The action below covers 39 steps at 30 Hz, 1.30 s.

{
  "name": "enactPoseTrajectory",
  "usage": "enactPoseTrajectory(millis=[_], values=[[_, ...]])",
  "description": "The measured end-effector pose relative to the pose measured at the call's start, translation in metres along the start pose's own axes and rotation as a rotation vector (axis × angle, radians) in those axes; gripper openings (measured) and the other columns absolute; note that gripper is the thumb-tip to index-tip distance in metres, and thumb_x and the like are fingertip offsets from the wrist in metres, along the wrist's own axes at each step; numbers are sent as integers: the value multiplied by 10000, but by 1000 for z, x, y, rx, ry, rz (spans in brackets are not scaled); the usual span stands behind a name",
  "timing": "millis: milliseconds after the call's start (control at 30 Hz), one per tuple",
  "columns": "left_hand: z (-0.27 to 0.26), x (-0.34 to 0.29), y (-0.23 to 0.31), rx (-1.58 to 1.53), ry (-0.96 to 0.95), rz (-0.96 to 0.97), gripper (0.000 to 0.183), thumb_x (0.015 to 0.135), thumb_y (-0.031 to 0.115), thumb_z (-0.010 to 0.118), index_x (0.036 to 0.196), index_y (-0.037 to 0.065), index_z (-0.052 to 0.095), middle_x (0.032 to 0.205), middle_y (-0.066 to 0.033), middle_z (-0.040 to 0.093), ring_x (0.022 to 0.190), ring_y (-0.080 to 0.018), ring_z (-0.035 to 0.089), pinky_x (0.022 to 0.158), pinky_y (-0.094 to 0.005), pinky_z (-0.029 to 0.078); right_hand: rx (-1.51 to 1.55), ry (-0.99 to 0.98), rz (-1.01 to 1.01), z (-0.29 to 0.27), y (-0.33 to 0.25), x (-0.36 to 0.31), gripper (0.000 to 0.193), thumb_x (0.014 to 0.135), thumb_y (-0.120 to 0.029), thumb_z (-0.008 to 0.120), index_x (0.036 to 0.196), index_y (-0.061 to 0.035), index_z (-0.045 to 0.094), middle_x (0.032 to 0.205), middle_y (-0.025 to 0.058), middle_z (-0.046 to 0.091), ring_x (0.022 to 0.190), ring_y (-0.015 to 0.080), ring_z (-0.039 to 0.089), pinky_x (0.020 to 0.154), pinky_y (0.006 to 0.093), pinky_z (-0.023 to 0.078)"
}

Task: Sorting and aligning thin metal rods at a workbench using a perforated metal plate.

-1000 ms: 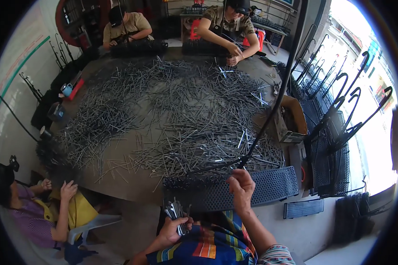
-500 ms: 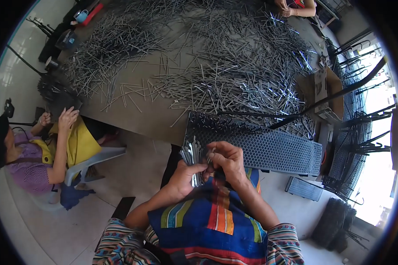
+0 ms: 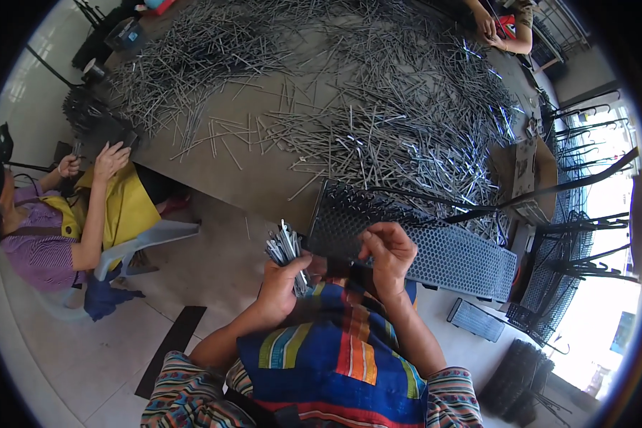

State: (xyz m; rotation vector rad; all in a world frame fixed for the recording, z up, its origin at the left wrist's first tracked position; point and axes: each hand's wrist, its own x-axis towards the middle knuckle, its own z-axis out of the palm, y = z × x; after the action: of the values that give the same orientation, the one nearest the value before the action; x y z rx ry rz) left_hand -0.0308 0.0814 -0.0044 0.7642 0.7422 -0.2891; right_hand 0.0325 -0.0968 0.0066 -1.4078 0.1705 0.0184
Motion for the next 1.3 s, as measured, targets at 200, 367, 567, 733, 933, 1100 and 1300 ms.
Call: enactPoseTrajectory(millis=[200, 367, 567, 733, 933, 1100, 1300], values=[[-5, 3, -5, 33, -103, 32, 84, 868, 78, 628, 943, 44, 612, 839, -150, 694, 651, -202, 643, 557, -329, 509, -474, 15, -403, 33, -5, 30, 72, 813, 51, 681, 844, -8, 654, 654, 13, 611, 523, 50, 553, 478, 201, 405], [-7, 6, -4, 5, -63, -20, 86, 865, 76, 623, 941, 40, 607, 790, -134, 678, 634, -191, 617, 540, -328, 486, -737, -55, -654, 43, 5, 46, 128, 749, 16, 726, 855, -32, 673, 703, 70, 635, 582, 150, 619, 523, 260, 453], [-10, 12, -4, -5, -62, -13, 95, 869, 70, 610, 951, 26, 597, 802, -141, 676, 634, -194, 613, 542, -323, 483, -1203, -248, -808, 56, -3, 46, 171, 743, -34, 686, 909, -72, 686, 850, 60, 621, 662, 242, 628, 577, 331, 479], [-10, 14, -3, -42, -100, -46, 101, 864, 54, 610, 957, 18, 599, 811, -140, 675, 637, -195, 615, 552, -325, 488, -1209, -281, -878, 51, -1, 47, 192, 745, -31, 675, 933, -69, 687, 884, 63, 610, 675, 259, 613, 591, 347, 478], [-3, 7, 9, -104, -205, -133, 102, 861, 27, 623, 962, 15, 617, 809, -132, 685, 665, -200, 656, 580, -327, 526, -806, -301, -514, 36, -6, 10, 173, 768, -27, 694, 941, -33, 685, 797, 70, 644, 620, 163, 610, 554, 301, 467], [8, 2, 13, -83, -184, -236, 107, 875, 68, 619, 966, 11, 617, 837, -140, 679, 704, -236, 667, 629, -344, 548, -168, -326, 231, 27, 2, 1, 57, 851, -5, 643, 903, 8, 661, 650, 15, 626, 515, 29, 533, 466, 207, 416], [-9, 12, 4, -56, -9, -100, 220, 860, 46, 605, 1069, -20, 626, 839, -138, 685, 732, -229, 672, 645, -343, 546, -294, 38, -195, 20, -5, 8, 62, 861, 42, 604, 907, 4, 618, 723, 38, 647, 504, 48, 509, 465, 184, 384]])
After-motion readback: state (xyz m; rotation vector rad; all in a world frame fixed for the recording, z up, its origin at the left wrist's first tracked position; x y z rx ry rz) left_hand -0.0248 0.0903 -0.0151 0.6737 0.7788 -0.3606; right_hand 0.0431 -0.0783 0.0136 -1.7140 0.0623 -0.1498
